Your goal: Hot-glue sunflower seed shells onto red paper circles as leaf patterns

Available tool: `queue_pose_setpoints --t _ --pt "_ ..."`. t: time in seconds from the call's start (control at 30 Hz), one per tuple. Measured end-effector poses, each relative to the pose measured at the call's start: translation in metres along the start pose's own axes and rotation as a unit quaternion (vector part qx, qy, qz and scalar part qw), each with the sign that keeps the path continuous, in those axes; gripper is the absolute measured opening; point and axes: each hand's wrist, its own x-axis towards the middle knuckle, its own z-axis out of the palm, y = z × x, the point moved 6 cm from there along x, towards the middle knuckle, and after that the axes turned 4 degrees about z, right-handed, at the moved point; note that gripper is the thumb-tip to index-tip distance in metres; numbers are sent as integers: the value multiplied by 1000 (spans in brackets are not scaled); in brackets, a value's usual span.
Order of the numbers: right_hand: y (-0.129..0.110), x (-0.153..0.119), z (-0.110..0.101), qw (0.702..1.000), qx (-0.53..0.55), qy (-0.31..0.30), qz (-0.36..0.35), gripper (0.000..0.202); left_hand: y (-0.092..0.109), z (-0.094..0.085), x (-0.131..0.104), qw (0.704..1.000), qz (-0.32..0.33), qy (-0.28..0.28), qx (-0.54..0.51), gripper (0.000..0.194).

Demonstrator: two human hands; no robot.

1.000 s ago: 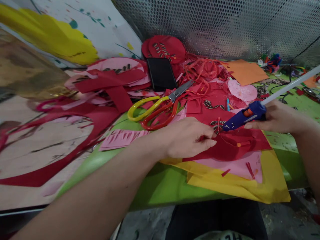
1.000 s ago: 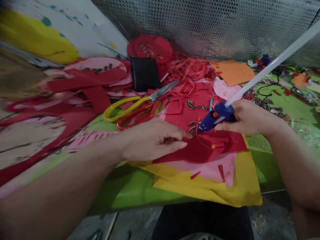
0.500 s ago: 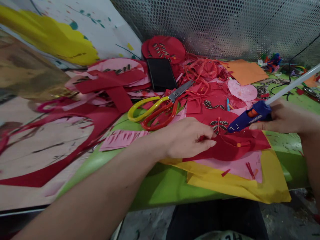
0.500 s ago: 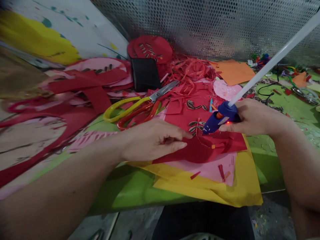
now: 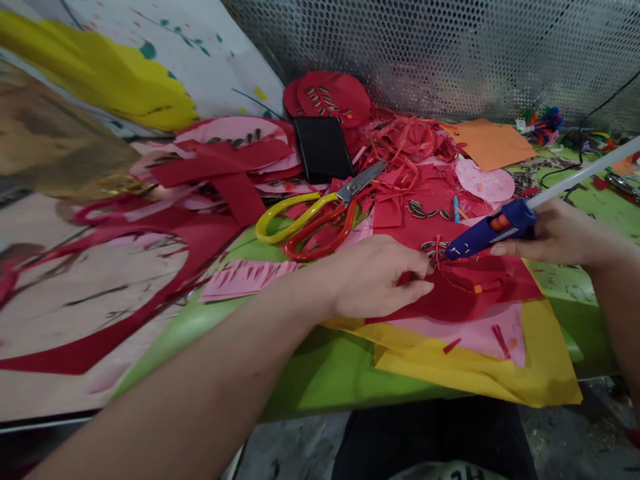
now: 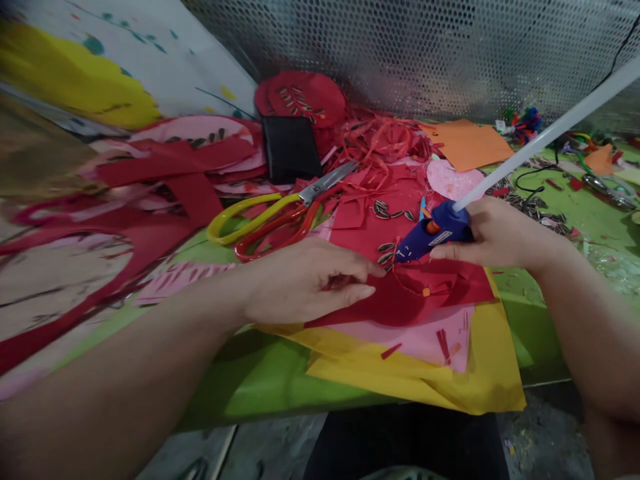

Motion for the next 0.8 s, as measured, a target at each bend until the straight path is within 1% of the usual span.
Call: queue_pose_setpoints --t 0.1,0.3,0.43,0.63,0.8 --pt "-2 2 0 1000 18 1 -18 56 -1 1 1 1000 7 4 3 23" --pt "-1 2 0 1000 10 3 -15 58 -1 1 1 1000 15 13 8 26" --pt "1 1 0 999 32 9 -10 57 -1 1 0 1000 12 10 7 23" --pt "0 2 1 1000 19 -7 -2 50 -3 2 1 1000 10 13 7 25" --pt "3 3 4 999 28 -31 26 49 -1 1 1 1000 17 16 6 24"
